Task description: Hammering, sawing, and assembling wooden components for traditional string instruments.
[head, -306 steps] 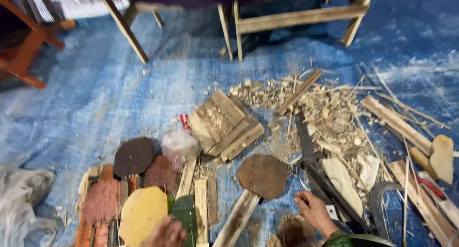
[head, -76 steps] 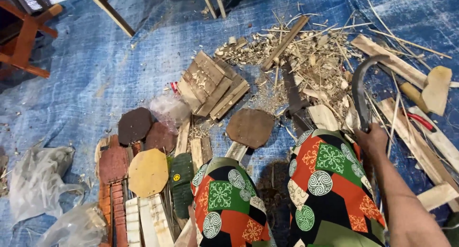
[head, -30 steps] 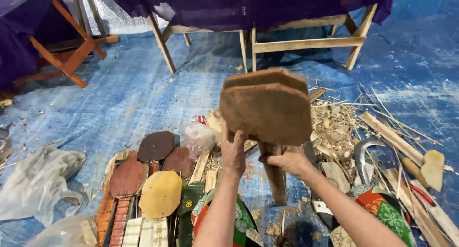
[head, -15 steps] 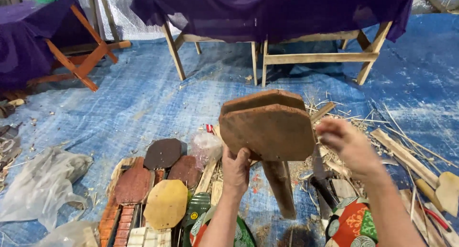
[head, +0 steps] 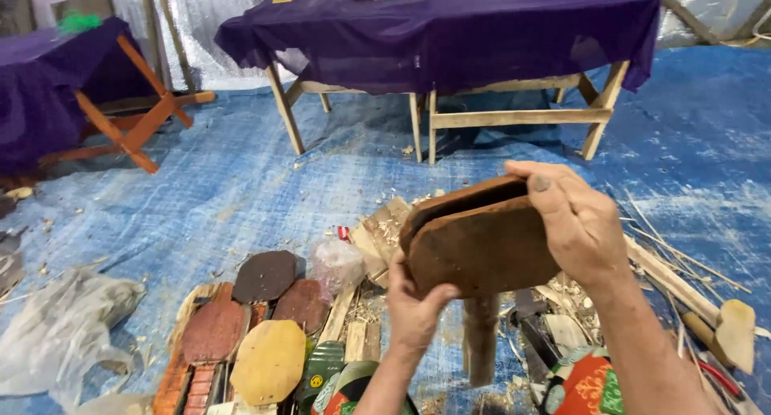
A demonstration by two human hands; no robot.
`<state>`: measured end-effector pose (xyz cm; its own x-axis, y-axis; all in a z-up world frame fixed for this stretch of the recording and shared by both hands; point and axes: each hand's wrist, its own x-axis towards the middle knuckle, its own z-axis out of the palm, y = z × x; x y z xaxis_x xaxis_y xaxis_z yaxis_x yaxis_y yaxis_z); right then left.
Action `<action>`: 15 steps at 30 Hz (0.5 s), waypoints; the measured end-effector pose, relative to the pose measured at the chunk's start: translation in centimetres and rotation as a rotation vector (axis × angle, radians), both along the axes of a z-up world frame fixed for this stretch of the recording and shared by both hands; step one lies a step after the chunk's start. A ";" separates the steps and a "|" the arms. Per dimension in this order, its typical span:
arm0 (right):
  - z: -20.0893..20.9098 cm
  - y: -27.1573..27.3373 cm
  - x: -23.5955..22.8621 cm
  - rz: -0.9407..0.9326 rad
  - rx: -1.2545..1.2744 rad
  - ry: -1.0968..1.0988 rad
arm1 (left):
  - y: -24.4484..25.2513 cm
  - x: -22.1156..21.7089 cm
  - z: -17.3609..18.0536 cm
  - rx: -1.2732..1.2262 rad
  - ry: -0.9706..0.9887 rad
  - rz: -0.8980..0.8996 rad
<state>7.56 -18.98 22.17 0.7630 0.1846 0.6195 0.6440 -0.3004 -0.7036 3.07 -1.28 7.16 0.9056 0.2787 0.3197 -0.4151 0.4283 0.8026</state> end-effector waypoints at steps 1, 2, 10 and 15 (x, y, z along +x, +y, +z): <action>-0.5 0.1 0.0 -0.051 0.031 -0.026 | -0.4 -0.2 0.6 0.052 0.016 0.055; -0.6 0.4 -0.4 -0.037 0.029 -0.025 | -0.6 -0.4 0.9 0.049 0.018 0.068; -1.5 -0.6 -1.6 -0.244 0.138 -0.071 | -3.5 -0.7 2.0 0.209 -0.091 0.097; -2.1 -1.9 -1.6 -0.251 0.168 -0.055 | -4.1 -1.4 2.7 0.151 -0.106 0.049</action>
<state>5.99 -20.90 20.09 0.7364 -0.1138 0.6669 0.6026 -0.3378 -0.7230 1.70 -5.35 9.89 0.8511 0.2631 0.4543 -0.5184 0.2841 0.8066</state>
